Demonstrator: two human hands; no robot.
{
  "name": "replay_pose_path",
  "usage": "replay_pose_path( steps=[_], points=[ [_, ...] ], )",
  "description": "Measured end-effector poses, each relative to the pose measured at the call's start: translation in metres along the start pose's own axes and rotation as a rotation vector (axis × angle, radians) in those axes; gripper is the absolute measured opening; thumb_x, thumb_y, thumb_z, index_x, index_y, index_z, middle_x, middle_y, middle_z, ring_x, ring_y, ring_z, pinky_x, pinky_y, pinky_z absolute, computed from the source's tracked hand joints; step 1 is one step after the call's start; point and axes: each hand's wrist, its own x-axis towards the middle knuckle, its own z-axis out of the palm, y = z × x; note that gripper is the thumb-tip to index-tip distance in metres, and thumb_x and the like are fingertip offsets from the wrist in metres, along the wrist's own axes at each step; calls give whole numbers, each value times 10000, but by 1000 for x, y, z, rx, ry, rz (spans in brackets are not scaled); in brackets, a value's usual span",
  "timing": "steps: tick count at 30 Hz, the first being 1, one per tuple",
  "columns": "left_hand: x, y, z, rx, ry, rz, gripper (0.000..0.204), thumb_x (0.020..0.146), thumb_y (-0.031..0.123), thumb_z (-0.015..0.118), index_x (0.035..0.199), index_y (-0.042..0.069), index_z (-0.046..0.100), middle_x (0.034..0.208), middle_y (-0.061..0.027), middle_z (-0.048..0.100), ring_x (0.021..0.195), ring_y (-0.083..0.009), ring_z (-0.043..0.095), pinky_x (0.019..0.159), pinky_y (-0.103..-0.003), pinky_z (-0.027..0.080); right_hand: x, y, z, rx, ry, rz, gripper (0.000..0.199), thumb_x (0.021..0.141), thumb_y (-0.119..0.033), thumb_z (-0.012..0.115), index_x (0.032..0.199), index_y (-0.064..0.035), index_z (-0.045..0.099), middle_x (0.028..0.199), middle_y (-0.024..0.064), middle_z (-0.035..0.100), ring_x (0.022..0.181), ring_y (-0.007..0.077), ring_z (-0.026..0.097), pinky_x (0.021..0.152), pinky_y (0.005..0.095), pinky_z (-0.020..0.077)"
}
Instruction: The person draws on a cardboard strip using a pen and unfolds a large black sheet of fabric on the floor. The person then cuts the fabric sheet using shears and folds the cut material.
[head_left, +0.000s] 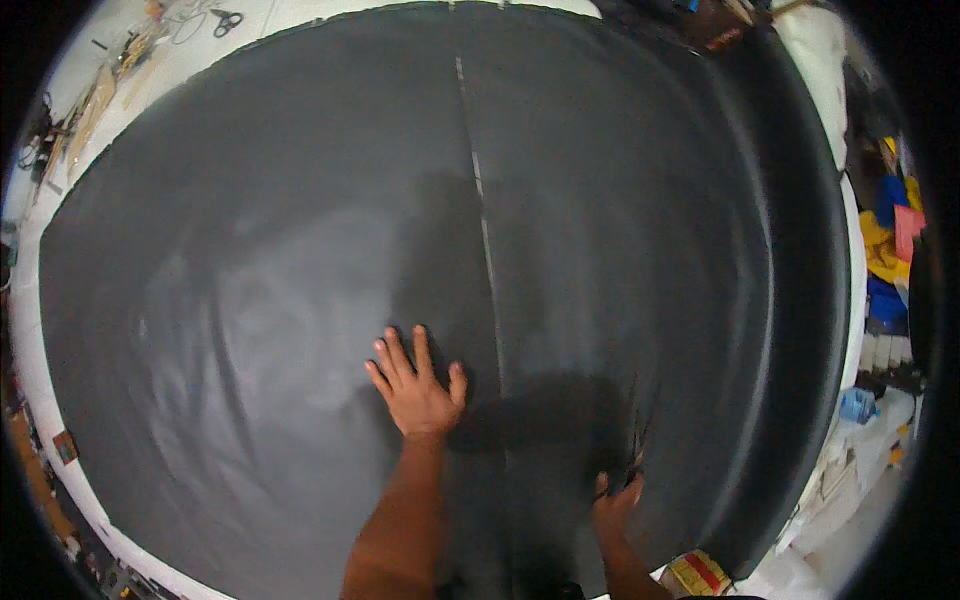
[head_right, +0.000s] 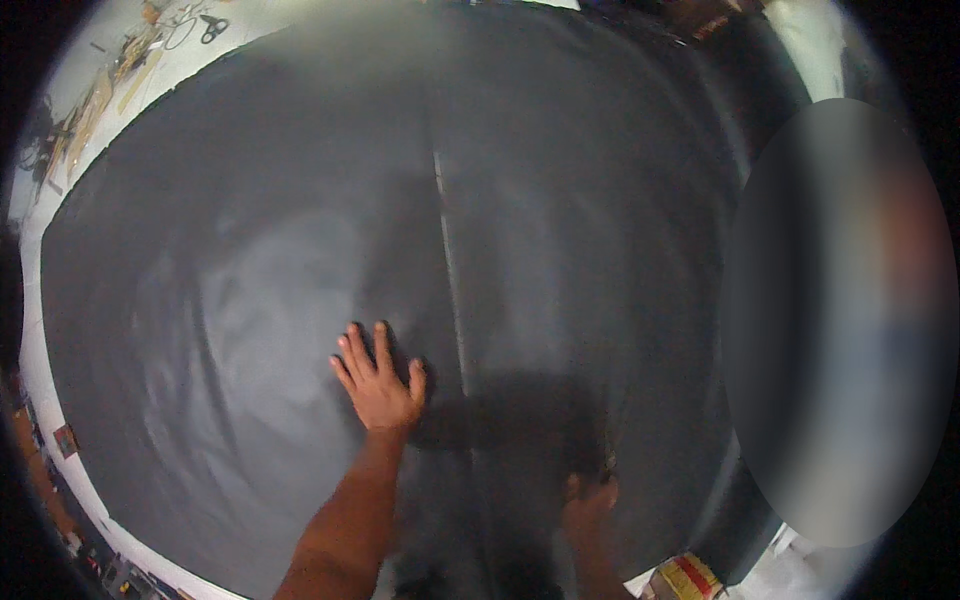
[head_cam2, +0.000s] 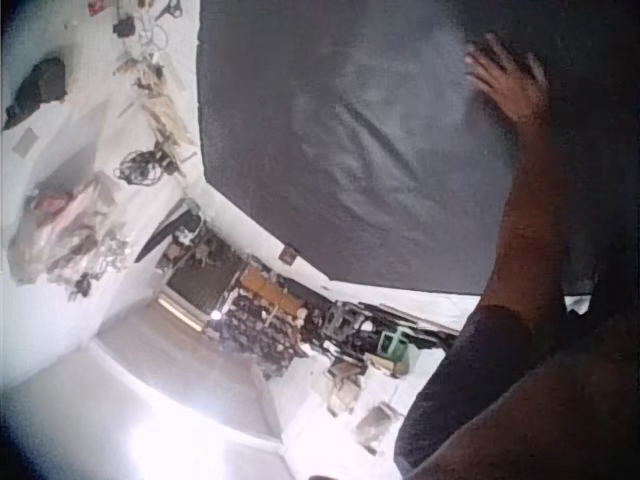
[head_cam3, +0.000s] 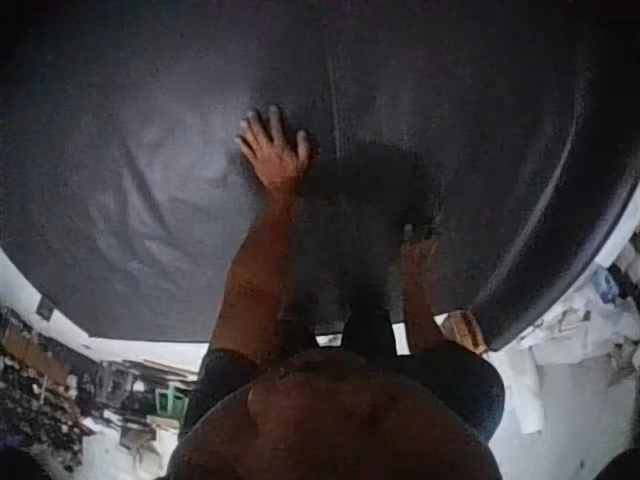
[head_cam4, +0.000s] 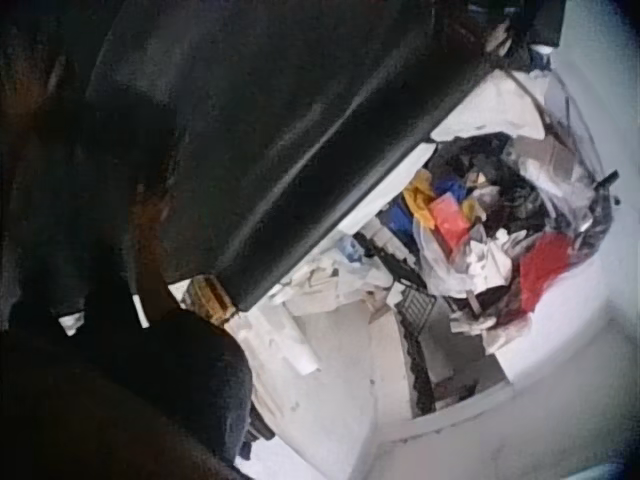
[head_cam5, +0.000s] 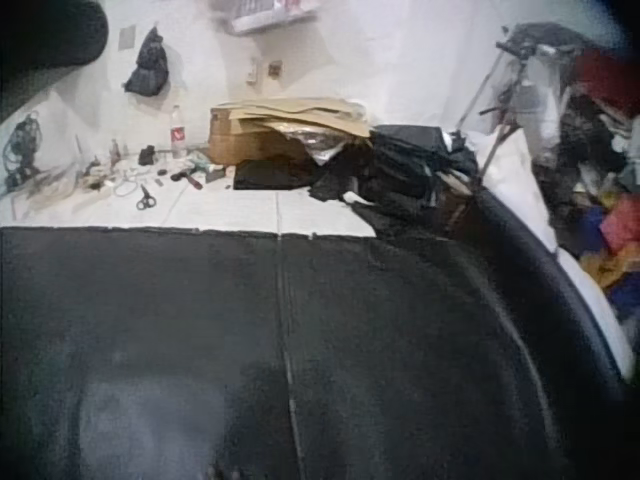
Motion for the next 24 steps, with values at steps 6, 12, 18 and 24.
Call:
replay_pose_path(
  steps=[6, 12, 18, 24],
  points=[
    [-8, -1, 10, 13, 137, 77, 743, 856, 505, 570, 1454, 115, 362, 1531, -211, 243, 1435, -400, 169, 1151, -572, 95, -61, 101, 62, -163, 364, -201, 774, 873, -433, 645, 1341, 103, 340, 1322, 288, 432, 1226, 440, 412, 1042, 499, 318],
    [5, -32, -5, -52, 81, 31, 705, 889, 527, 552, 1440, 115, 395, 1529, -199, 268, 1440, -371, 183, 1153, -529, 129, -52, 73, 42, 32, 240, -229, 782, 852, -441, 652, 1321, 107, 349, 1326, 267, 449, 1236, 430, 422, 1026, 518, 336],
    [-140, -8, -108, -641, 474, 388, 459, 900, 267, 634, 1229, -36, 528, 1281, -204, 524, 1219, -357, 473, 1053, -436, 337, -66, 95, 30, 68, 471, -225, 675, 825, -399, 698, 1242, 57, 426, 1283, 227, 503, 1241, 396, 435, 1038, 493, 322],
    [-446, -82, -173, -301, -14, 690, 214, 763, 159, 692, 929, 36, 638, 1004, -179, 612, 948, -373, 582, 790, -438, 478, -164, 174, -43, 404, 250, -289, 488, 823, -342, 727, 1142, -26, 538, 1056, 221, 621, 1015, 422, 573, 853, 472, 447]
  ],
)
